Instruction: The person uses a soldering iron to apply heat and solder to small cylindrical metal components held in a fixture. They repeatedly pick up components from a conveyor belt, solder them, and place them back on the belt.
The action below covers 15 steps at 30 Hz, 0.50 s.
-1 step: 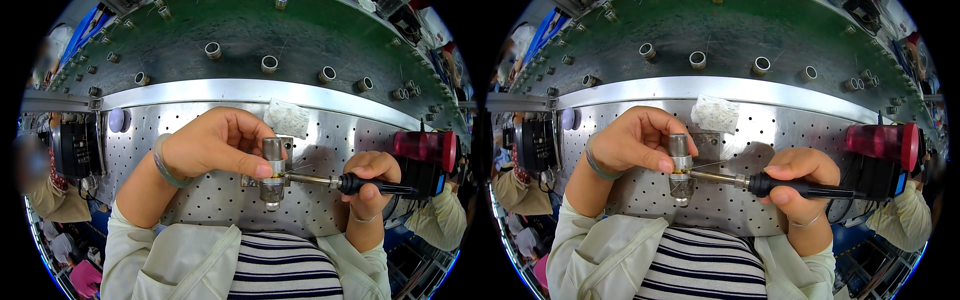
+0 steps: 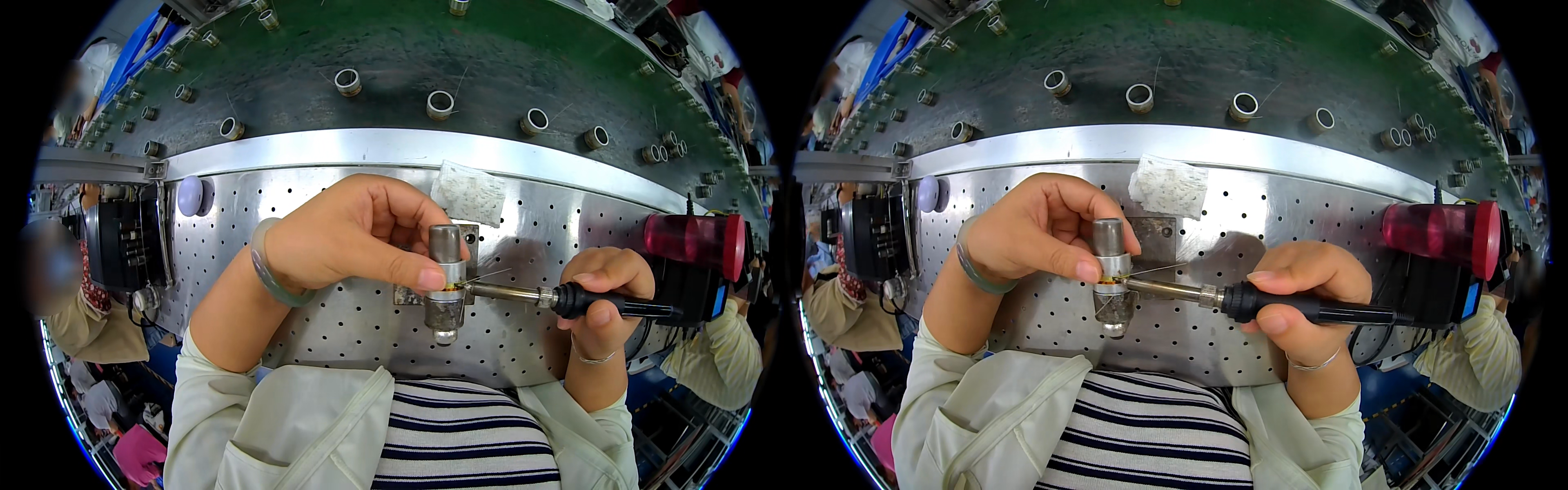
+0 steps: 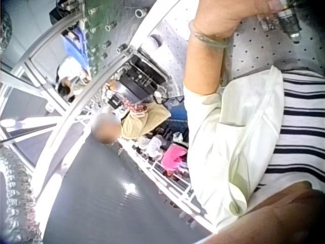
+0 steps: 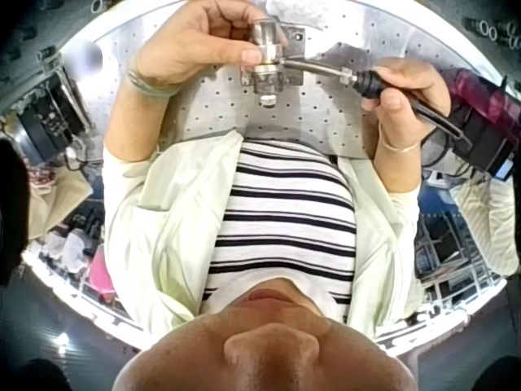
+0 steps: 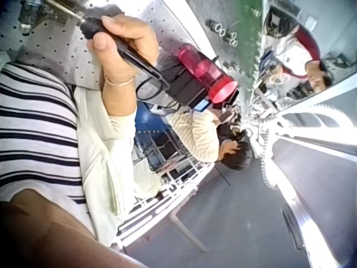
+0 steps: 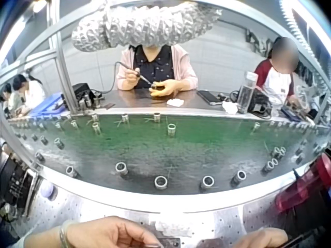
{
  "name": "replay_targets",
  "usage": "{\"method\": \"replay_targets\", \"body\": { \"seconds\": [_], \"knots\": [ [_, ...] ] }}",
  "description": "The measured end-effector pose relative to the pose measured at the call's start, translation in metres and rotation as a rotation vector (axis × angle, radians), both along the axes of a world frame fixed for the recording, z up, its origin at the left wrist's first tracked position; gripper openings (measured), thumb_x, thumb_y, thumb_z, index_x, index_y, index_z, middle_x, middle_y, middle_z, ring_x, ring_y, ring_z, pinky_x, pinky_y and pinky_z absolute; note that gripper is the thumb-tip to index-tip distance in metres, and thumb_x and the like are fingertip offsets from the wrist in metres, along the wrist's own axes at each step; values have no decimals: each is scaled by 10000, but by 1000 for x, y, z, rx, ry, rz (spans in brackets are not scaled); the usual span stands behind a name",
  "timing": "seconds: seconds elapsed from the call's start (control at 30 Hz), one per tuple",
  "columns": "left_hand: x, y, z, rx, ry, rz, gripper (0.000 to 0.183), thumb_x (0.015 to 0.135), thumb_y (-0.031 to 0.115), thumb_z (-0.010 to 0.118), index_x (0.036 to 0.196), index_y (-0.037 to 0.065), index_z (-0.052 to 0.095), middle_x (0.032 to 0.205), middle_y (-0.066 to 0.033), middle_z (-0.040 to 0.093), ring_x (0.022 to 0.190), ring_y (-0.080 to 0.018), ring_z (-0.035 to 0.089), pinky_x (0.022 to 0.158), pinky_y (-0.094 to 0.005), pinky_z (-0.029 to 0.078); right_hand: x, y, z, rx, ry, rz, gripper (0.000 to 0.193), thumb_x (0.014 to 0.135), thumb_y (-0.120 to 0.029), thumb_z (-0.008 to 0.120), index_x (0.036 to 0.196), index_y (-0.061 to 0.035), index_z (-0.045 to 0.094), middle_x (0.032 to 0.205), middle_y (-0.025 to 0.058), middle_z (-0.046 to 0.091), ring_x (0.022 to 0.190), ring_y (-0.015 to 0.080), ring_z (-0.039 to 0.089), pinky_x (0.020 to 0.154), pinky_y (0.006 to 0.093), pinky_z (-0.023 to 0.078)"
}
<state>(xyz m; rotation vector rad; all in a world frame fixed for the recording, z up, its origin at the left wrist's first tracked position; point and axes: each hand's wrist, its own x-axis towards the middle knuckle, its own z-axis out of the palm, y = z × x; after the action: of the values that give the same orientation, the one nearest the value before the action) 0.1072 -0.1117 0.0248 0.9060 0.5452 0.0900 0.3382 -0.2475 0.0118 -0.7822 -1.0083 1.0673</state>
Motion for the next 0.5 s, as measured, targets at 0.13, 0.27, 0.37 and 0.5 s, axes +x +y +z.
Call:
{"method": "replay_targets", "body": {
  "seconds": [0.13, 0.27, 0.37, 0.5],
  "knots": [
    [0, 0, 0, -10, -5, 3, 378, 662, 9, 748, 1000, -83, 608, 889, -105, 650, 770, -122, 624, 712, -220, 511, 0, 1, 1, 2, -16, 13, 218, 717, -47, 722, 835, 52, 568, 621, 114, 584, 473, 164, 572, 442, 234, 449],
    [0, 0, 1, 3, -16, 13, 407, 664, 11, 747, 1030, -86, 598, 925, -115, 650, 792, -120, 626, 732, -223, 510, 0, 2, 1, 39, -39, 30, 218, 713, -33, 719, 840, 57, 566, 618, 120, 584, 473, 170, 576, 434, 242, 451],
    [1, 0, 0, 15, -24, 16, 443, 663, 11, 748, 1061, -89, 584, 945, -119, 648, 808, -120, 625, 746, -225, 508, 0, 2, 1, 66, -51, 33, 223, 707, -26, 721, 842, 58, 565, 619, 127, 586, 471, 175, 577, 429, 247, 453],
    [0, -2, 1, 40, -25, 21, 492, 655, -7, 748, 1102, -93, 560, 960, -118, 641, 842, -126, 620, 762, -233, 507, -1, 2, 0, 87, -89, 11, 229, 705, -28, 725, 844, 57, 565, 616, 128, 587, 464, 178, 575, 430, 252, 457]
  ]
}}
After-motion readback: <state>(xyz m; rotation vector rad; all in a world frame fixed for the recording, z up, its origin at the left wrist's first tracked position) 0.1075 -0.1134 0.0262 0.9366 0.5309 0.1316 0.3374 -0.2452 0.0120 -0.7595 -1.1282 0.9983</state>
